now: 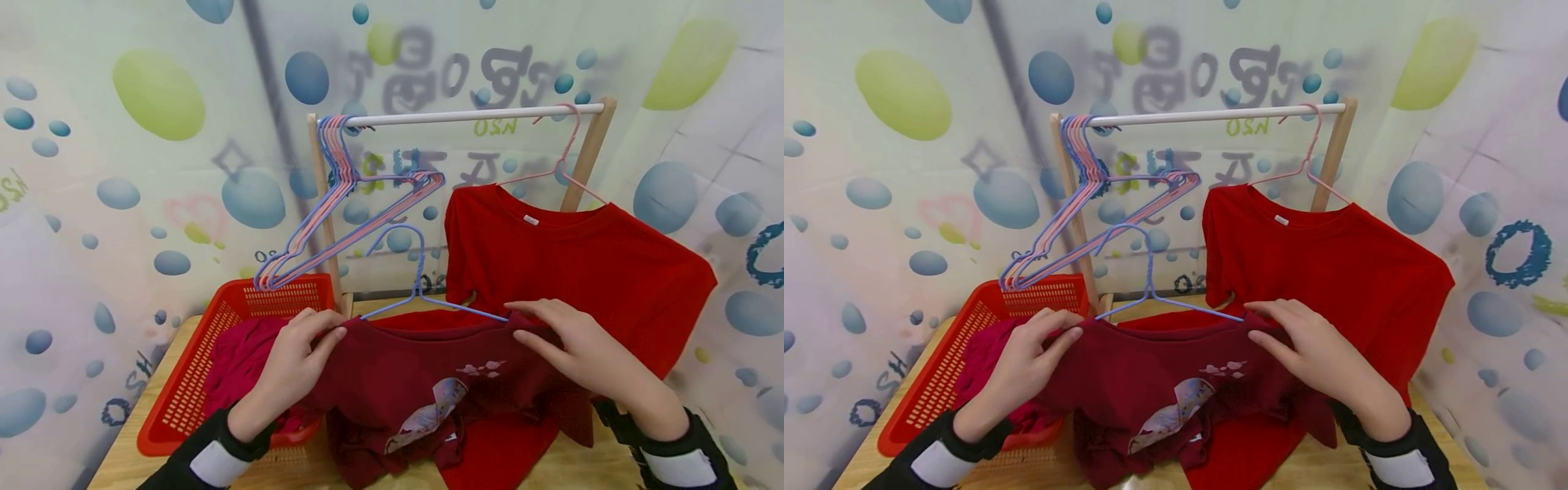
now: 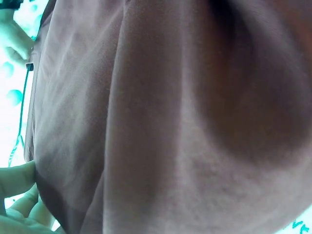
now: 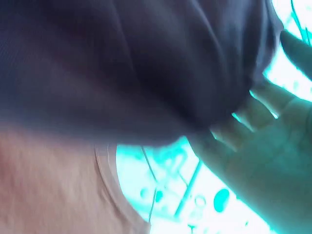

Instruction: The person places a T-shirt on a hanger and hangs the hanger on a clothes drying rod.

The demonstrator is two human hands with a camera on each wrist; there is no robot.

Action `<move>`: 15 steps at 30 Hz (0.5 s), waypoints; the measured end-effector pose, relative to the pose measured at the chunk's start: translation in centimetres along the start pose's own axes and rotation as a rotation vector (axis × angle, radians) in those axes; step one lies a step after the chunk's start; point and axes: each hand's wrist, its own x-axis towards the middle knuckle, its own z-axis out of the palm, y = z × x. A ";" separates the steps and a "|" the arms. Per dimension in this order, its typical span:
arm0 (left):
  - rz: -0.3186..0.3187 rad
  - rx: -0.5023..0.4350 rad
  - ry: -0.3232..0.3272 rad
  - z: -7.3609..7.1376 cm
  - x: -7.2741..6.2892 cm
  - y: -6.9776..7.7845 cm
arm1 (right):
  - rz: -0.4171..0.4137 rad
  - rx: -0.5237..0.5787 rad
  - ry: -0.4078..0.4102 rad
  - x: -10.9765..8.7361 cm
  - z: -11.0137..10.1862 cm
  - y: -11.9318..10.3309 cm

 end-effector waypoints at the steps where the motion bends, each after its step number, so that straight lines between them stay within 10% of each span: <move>1: 0.005 0.000 0.000 0.1 0.1 0.0 | -0.017 -0.013 0.013 0.2 0.4 -0.1; 15: 0.009 -0.011 -0.033 0.1 0.0 0.0 | -0.081 -0.023 0.241 0.5 2.4 1.2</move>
